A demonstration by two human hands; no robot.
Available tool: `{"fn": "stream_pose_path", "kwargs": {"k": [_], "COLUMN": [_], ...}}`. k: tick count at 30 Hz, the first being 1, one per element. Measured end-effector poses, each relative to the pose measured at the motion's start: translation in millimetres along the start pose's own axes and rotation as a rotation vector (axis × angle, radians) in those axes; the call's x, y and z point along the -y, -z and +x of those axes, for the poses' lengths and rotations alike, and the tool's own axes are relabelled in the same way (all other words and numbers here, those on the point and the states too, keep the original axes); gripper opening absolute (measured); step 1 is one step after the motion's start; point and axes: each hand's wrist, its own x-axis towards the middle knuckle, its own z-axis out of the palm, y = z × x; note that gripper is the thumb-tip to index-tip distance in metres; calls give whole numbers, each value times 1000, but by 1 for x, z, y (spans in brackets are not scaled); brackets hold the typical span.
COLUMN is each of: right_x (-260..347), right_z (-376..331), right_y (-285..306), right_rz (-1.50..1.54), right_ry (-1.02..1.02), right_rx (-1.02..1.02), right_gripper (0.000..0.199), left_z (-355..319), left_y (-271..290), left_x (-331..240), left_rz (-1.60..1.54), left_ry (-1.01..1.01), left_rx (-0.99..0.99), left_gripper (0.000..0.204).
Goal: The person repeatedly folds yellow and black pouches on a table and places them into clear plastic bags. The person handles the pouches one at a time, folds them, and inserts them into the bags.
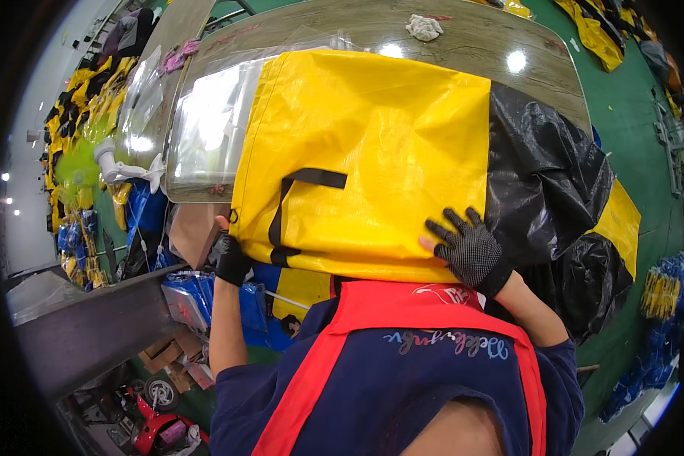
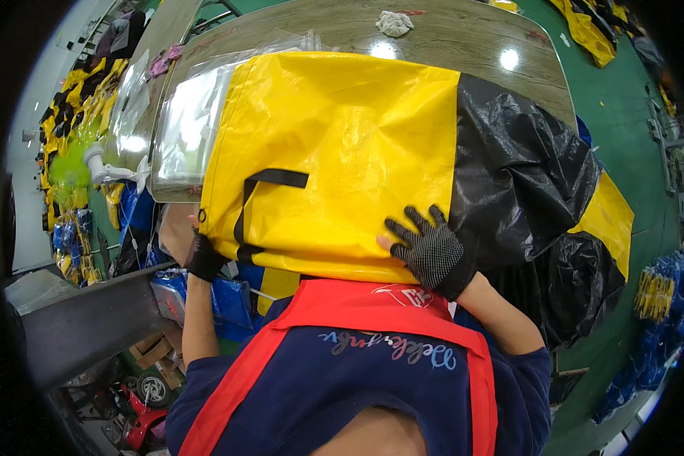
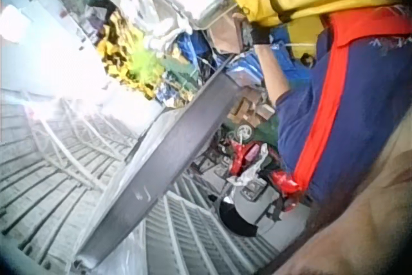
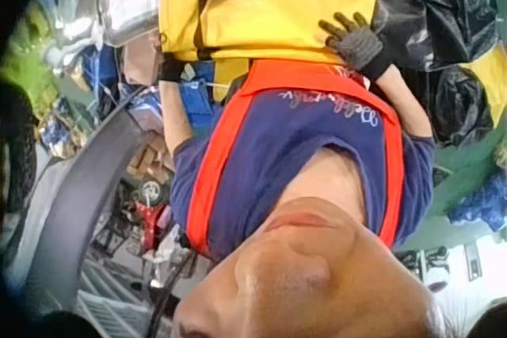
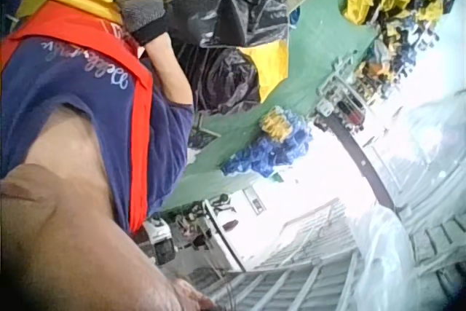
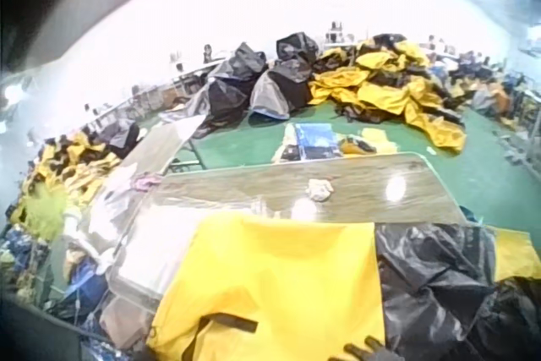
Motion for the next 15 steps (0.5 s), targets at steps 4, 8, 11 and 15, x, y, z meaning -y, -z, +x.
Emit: {"fn": "stream_pose_path", "kwargs": {"k": [4, 8, 11, 15], "right_x": [-4, 1, 20, 25], "right_z": [-22, -34, -80, -102], "right_y": [-21, -21, -16, -39], "right_rz": [132, 158, 192, 47], "right_ry": [16, 1, -241, -522], "right_rx": [192, 125, -269, -436], "right_gripper": [38, 44, 52, 26], "left_z": [-2, 11, 22, 54], "left_y": [3, 62, 85, 41], "left_x": [-40, -27, -46, -129], "left_rz": [33, 454, 758, 2204], "left_ry": [134, 45, 119, -243], "left_rx": [334, 176, 0, -377], "left_gripper": [88, 58, 54, 49]}}
